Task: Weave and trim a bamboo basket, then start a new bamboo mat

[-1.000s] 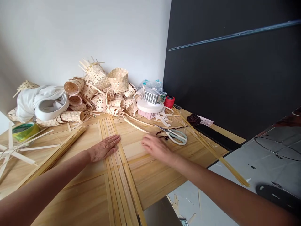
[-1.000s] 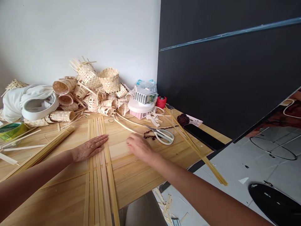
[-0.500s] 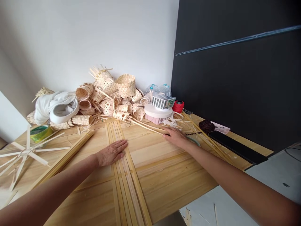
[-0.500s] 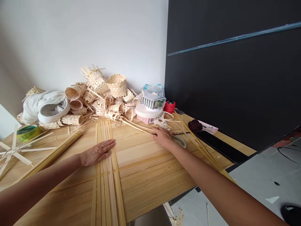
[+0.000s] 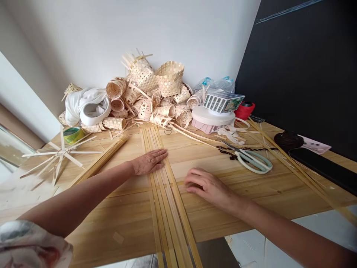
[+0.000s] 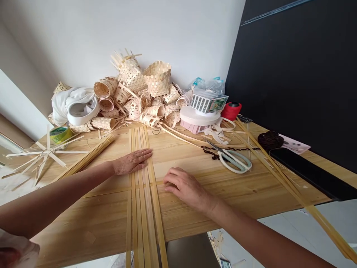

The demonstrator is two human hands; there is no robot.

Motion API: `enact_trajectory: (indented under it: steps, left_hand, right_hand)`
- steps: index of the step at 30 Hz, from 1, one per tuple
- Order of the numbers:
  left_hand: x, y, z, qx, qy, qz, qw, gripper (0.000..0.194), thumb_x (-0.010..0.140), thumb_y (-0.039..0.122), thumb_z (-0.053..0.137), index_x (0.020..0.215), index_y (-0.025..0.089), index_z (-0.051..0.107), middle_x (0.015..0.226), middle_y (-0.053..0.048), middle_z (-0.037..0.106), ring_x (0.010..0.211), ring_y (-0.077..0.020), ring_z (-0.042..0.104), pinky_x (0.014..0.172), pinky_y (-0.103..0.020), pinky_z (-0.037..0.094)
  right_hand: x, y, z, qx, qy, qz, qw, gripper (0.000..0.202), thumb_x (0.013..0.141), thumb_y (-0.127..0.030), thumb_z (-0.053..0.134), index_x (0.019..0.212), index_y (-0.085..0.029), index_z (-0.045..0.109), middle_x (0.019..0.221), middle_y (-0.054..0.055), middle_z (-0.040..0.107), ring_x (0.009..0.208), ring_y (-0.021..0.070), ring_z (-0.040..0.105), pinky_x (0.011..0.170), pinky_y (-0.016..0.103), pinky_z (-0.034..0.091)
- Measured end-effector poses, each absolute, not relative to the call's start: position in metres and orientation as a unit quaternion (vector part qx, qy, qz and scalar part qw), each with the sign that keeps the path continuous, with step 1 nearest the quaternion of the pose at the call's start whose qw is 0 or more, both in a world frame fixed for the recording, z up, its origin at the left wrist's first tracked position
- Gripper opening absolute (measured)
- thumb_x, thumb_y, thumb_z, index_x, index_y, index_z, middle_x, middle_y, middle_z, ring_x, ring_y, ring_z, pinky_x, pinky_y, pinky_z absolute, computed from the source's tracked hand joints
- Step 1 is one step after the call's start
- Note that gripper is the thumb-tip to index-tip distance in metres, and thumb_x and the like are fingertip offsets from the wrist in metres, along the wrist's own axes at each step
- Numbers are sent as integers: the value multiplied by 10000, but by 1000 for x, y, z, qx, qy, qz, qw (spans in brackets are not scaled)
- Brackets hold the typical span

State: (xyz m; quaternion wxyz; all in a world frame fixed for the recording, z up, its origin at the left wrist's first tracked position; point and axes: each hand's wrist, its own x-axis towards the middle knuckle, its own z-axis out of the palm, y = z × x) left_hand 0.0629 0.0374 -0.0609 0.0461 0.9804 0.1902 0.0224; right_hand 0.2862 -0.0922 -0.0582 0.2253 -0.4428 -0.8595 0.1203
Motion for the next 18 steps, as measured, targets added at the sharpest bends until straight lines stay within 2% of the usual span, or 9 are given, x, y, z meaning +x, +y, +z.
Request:
enact_trajectory:
  steps: [7, 12, 18]
  left_hand:
    - [62, 40, -63, 980, 188, 22, 57, 513, 920, 355, 247, 1349, 73, 259, 1434, -133, 225, 1336, -185, 121, 1093, -331, 155]
    - [63, 39, -60, 980, 190, 11, 66, 512, 918, 345, 256, 1352, 71, 249, 1437, -130, 215, 1336, -183, 116, 1093, -327, 152]
    - [63, 37, -53, 978, 194, -5, 76, 533, 917, 357, 252, 1340, 34, 268, 1431, -149, 214, 1335, -189, 114, 1094, -314, 142]
  right_hand:
    - [280, -70, -60, -486, -832, 142, 226, 68, 756, -144, 585, 730, -192, 544, 732, -10, 540, 693, 138, 527, 622, 242, 402]
    - [273, -57, -61, -505, -827, 119, 216, 80, 773, -201, 584, 709, -189, 537, 719, -14, 536, 653, 126, 519, 596, 228, 378]
    - [262, -39, -59, -528, -822, 82, 196, 73, 776, -196, 582, 717, -185, 541, 729, -8, 554, 661, 133, 516, 587, 230, 355]
